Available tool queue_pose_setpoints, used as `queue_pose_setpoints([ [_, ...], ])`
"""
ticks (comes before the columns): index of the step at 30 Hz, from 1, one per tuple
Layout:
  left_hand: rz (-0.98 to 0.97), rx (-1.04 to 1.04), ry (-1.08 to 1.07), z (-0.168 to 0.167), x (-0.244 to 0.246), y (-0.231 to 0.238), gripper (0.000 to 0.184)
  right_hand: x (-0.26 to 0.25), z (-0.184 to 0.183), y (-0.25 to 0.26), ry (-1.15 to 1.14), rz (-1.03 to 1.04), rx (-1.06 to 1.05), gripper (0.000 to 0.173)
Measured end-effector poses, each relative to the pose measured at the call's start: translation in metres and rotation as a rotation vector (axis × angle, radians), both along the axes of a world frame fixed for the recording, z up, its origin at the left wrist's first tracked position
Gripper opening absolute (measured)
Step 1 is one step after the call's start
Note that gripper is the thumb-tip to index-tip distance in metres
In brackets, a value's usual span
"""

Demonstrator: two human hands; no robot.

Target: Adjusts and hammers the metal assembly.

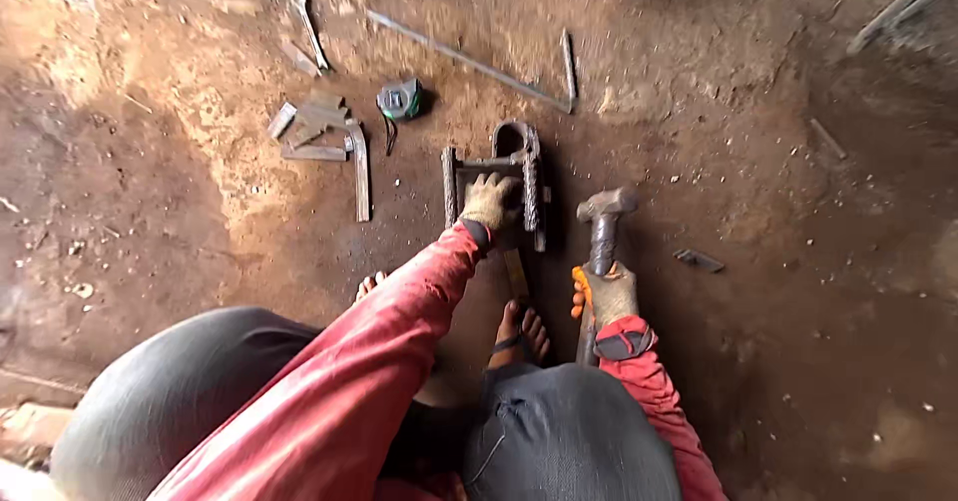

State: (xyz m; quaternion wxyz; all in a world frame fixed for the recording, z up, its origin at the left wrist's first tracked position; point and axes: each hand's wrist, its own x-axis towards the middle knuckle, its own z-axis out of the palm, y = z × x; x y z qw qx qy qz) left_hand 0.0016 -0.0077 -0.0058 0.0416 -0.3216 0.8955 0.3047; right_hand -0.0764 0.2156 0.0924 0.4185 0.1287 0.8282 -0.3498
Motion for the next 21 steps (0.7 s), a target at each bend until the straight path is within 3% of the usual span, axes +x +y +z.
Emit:
queue_pose_setpoints([
  [3,-0.005,-0.031,-0.012,-0.005,-0.003,0.0,0.051,-0.014,0.03,0.01,0.22,-0.065,-0.289,0.022],
  [7,-0.017,-0.042,-0.011,-0.004,-0.002,0.002,0.05,-0.045,0.082,0.009,0.659,0.029,-0.773,0.018],
  [11,-0.011,-0.022,-0.039,-0.001,-0.003,0.002,0.051,-0.061,0.122,-0.022,1.018,-0.042,-0.967,0.021],
  [13,-0.009,-0.029,-0.04,-0.001,-0.003,0.002,0.05,-0.05,0.099,-0.032,1.042,-0.104,-0.869,0.021],
  [14,-0.012,-0.031,-0.038,-0.002,-0.003,0.002,0.049,-0.037,0.075,-0.03,0.975,-0.074,-0.687,0.025],
  [17,-0.012,-0.032,-0.034,-0.004,0.001,0.003,0.05,0.002,-0.006,-0.015,0.365,0.285,-0.04,0.04],
  [19,-0.007,0.01,-0.028,-0.002,0.001,0.007,0.053,0.012,-0.03,-0.008,0.076,0.277,0.054,0.04],
  [21,-0.004,-0.006,-0.003,-0.002,-0.008,-0.008,0.057,0.007,-0.035,-0.015,0.023,0.172,0.003,0.039],
])
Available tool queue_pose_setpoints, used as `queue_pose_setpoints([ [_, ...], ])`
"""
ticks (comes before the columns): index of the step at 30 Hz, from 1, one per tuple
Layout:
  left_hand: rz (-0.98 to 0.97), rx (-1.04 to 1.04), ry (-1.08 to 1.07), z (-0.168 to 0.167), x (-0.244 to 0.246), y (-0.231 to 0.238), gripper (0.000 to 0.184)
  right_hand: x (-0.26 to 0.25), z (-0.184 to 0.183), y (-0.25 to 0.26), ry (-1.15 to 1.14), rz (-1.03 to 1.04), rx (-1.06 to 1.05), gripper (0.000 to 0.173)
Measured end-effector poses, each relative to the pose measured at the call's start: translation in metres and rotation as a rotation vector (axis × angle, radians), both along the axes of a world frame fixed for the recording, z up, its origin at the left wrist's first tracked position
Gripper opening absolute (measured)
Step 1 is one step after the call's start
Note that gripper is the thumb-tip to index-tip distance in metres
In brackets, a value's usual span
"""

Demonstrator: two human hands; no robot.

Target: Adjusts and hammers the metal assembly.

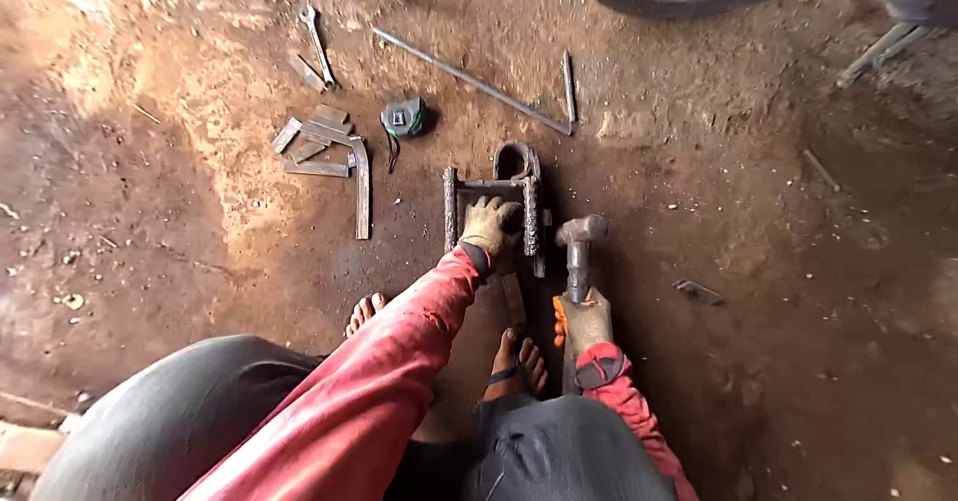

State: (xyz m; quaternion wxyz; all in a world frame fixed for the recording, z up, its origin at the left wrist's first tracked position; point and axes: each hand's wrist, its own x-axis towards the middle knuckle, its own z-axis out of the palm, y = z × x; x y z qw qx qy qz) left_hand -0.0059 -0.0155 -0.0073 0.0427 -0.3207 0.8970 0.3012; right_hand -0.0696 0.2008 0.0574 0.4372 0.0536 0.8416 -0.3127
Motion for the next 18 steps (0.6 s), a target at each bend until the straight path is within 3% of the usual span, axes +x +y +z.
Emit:
queue_pose_setpoints([
  [3,-0.021,0.036,-0.03,-0.001,0.01,0.013,0.057,0.004,0.024,0.016,0.017,-0.062,-0.039,0.036],
  [10,-0.011,0.006,-0.004,-0.004,0.004,0.009,0.05,-0.05,0.12,-0.004,0.616,-0.046,-0.891,0.019],
  [13,-0.009,0.013,-0.011,-0.006,0.004,0.009,0.05,-0.063,0.15,-0.027,0.884,-0.15,-1.089,0.022],
  [15,-0.018,0.009,-0.007,-0.008,0.004,0.009,0.051,-0.054,0.136,-0.035,0.997,-0.243,-0.997,0.028],
  [17,-0.023,-0.07,0.075,-0.005,0.01,0.015,0.047,-0.031,0.086,-0.02,0.897,-0.128,-0.571,0.032],
  [18,-0.028,-0.187,0.151,0.006,0.013,0.019,0.041,-0.02,0.061,-0.013,0.693,0.008,-0.291,0.039],
])
